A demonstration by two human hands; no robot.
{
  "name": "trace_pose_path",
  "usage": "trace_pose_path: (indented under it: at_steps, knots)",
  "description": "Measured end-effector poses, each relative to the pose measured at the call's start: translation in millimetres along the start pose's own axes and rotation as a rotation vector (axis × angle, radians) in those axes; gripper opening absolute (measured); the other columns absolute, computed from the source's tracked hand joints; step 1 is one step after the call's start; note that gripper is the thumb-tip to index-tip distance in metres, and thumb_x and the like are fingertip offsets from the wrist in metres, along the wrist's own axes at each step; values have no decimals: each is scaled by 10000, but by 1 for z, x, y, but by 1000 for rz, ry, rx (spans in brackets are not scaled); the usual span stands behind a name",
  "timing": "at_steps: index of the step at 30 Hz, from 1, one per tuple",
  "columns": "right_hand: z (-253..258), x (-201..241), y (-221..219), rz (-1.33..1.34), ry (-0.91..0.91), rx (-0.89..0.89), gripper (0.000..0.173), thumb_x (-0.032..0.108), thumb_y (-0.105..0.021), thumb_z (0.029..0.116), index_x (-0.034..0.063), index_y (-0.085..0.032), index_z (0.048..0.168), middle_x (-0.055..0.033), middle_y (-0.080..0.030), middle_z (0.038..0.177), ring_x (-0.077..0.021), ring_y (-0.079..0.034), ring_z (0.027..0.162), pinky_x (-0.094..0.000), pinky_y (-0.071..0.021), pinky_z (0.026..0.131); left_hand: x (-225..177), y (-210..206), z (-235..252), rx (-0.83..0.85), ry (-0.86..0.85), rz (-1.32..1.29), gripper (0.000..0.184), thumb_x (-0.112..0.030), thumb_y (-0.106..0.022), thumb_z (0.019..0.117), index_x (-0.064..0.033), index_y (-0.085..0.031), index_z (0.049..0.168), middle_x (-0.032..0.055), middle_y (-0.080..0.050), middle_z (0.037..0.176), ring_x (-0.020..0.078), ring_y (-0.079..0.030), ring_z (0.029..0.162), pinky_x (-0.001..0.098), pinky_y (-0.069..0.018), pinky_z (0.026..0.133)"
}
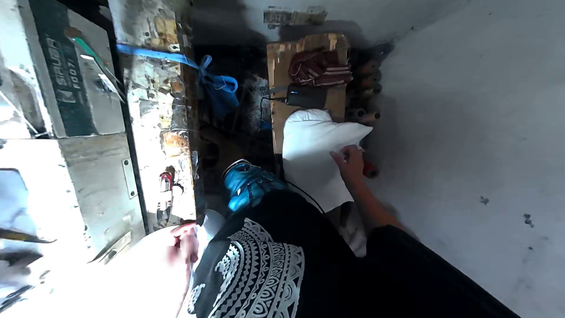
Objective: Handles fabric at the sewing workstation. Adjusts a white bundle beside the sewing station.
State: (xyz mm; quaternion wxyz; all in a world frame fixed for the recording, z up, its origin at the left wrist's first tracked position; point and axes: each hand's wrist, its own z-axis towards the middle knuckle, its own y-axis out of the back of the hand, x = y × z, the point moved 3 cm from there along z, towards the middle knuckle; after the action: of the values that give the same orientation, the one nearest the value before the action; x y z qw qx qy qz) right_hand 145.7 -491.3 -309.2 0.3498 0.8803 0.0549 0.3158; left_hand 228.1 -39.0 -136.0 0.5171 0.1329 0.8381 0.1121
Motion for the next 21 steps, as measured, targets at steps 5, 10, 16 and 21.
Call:
trace_pose_path:
  at_steps: [5, 10, 16, 21]
  knots:
    - [17, -11, -42, -154, 48, 239, 387, 205, -657, 1009, -86, -619, 1261, -344, -601, 1256, -505, -588, 1172, -633, -468, 1010, -11, -4, 2, -45, 26, 1, 180, 21, -524, 976, -42, -688, 1016, -123, -692, 751, -33, -615, 561, 132, -522, 529]
    - [58, -12, -57, -321, -89, 323, 532, 95, -758, 901, -140, -516, 1313, -385, -505, 1369, -538, -513, 1287, -653, -441, 1045, 5, 3, 0, -10, -24, -30, 185, -12, -532, 985, -76, -699, 1032, -125, -699, 748, -34, -609, 543, 135, -511, 496]
    - [16, -1, -46, -335, -116, 493, 366, 282, -603, 1045, -66, -717, 1056, -282, -698, 1059, -440, -675, 1013, -628, -502, 926, -2, 0, 0, -33, 4, -53, 179, 35, -543, 959, -25, -699, 1023, -109, -711, 796, -38, -623, 592, 124, -523, 548]
    - [13, -21, -83, -433, -145, 678, 546, 338, -793, 906, -90, -635, 1205, -311, -623, 1254, -473, -581, 1216, -651, -438, 1032, -10, -4, 0, -43, -2, -39, 187, 64, -533, 940, -12, -696, 991, -125, -707, 773, -54, -611, 581, 114, -509, 539]
